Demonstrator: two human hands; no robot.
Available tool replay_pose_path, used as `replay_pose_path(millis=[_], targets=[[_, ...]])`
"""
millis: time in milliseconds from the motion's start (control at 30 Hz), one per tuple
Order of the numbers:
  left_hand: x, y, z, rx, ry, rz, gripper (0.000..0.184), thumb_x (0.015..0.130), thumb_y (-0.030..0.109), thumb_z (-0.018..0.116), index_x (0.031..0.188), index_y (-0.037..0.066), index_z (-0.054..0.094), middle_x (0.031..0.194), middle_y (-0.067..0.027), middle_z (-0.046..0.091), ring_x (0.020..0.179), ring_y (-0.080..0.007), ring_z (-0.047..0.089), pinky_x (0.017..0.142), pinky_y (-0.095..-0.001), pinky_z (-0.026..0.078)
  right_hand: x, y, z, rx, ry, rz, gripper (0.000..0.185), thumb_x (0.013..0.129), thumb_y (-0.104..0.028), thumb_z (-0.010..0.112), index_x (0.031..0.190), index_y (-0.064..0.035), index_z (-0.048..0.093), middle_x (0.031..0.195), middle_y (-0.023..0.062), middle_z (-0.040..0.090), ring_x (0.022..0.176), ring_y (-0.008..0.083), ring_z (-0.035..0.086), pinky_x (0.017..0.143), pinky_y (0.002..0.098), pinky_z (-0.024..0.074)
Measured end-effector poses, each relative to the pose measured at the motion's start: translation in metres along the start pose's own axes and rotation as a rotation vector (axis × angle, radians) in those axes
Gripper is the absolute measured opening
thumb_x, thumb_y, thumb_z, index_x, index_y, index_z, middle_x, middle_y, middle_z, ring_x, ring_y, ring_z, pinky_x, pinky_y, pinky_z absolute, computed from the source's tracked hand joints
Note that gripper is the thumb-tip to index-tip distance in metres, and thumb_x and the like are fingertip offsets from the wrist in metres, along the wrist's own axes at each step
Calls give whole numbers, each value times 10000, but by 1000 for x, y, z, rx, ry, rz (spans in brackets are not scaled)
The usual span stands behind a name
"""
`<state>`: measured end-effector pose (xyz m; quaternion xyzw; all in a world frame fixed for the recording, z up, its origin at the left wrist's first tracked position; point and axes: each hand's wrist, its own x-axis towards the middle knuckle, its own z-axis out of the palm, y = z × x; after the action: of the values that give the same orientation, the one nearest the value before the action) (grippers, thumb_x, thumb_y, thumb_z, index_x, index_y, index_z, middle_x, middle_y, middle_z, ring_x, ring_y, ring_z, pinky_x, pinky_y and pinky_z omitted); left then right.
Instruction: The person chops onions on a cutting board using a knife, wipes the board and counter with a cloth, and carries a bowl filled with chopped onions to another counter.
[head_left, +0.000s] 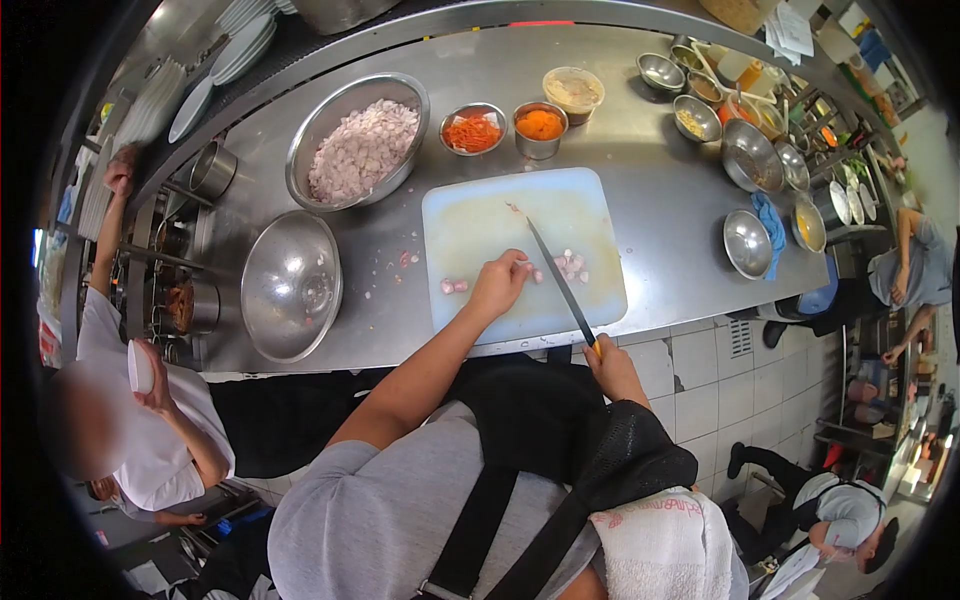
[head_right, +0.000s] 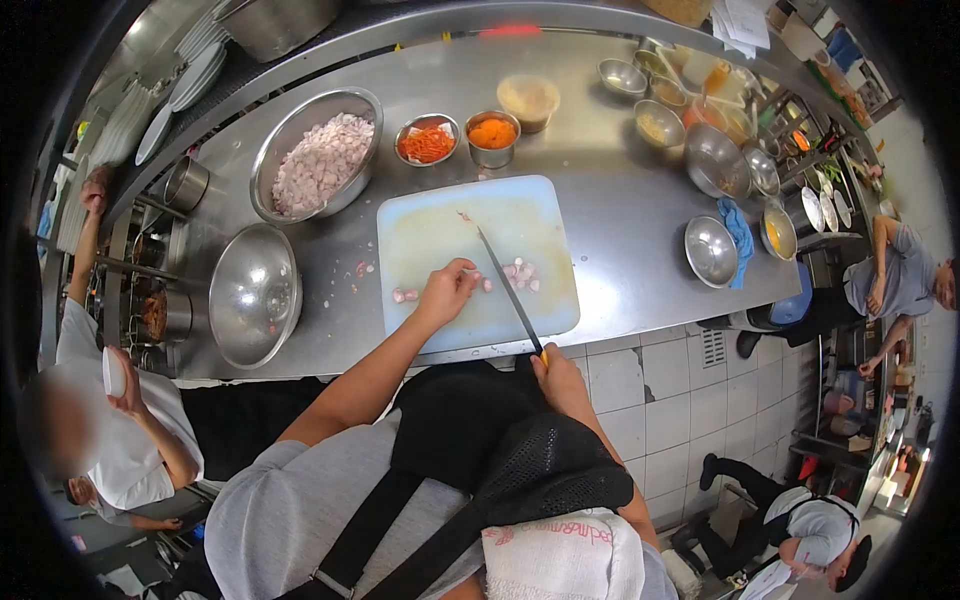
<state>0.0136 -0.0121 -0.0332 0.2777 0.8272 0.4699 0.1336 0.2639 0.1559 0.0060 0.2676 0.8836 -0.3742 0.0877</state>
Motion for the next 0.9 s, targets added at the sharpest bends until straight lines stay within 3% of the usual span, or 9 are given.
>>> replay_pose_path(millis=[67,133,233,367,567,667,900], targets=[[-5,6,-9,58,25,-12,200,947,74,750,1138,22,718,903,-137,747,769,-264,738,725,-380,595,-4,-2,-1,-27,5,12,336,1051,-332,637,1080,-2,579,895,340,701,897,563,670,771,624,531],[-8,9,-15,109,32,320,172,941,8,707,1109,41,729,1028,-124,714,834,-287,731,756,-396,598,-6,1,2,-51,10,6,334,1053,-334,634,1082,-6,575,889,337,703,885,560,673,767,627,532],[-3,2,-11,142,-110,472,184,925,-24,693,1084,56,739,1110,-110,669,908,-304,714,785,-403,594,-4,1,7,-95,24,1,326,1055,-336,628,1090,-17,567,873,326,708,862,552,683,753,630,537],[-2,-4,-4,121,-107,426,156,920,-26,698,1044,58,740,1100,-102,675,938,-310,704,808,-397,590,-12,-15,0,-158,21,17,306,1056,-329,623,1107,-34,560,846,299,718,830,532,697,725,621,546],[7,-5,-4,139,-71,540,123,909,-31,701,1009,41,715,1082,-114,672,937,-326,698,812,-406,590,-45,-41,-33,-254,-24,42,276,1062,-316,603,1114,-49,558,843,289,723,816,520,703,724,614,553],[7,-12,-4,117,-104,577,135,901,-46,692,1008,34,707,1082,-118,675,946,-330,700,813,-414,592,-20,-6,7,-166,12,-36,259,1064,-306,597,1115,-56,553,848,293,722,822,518,704,732,623,548],[7,-12,-4,84,-75,569,157,887,-68,676,1003,35,701,1094,-120,688,968,-334,703,827,-408,593,-14,-30,-7,-232,9,-8,261,1066,-301,590,1128,-50,561,862,302,720,830,524,702,741,629,544]])
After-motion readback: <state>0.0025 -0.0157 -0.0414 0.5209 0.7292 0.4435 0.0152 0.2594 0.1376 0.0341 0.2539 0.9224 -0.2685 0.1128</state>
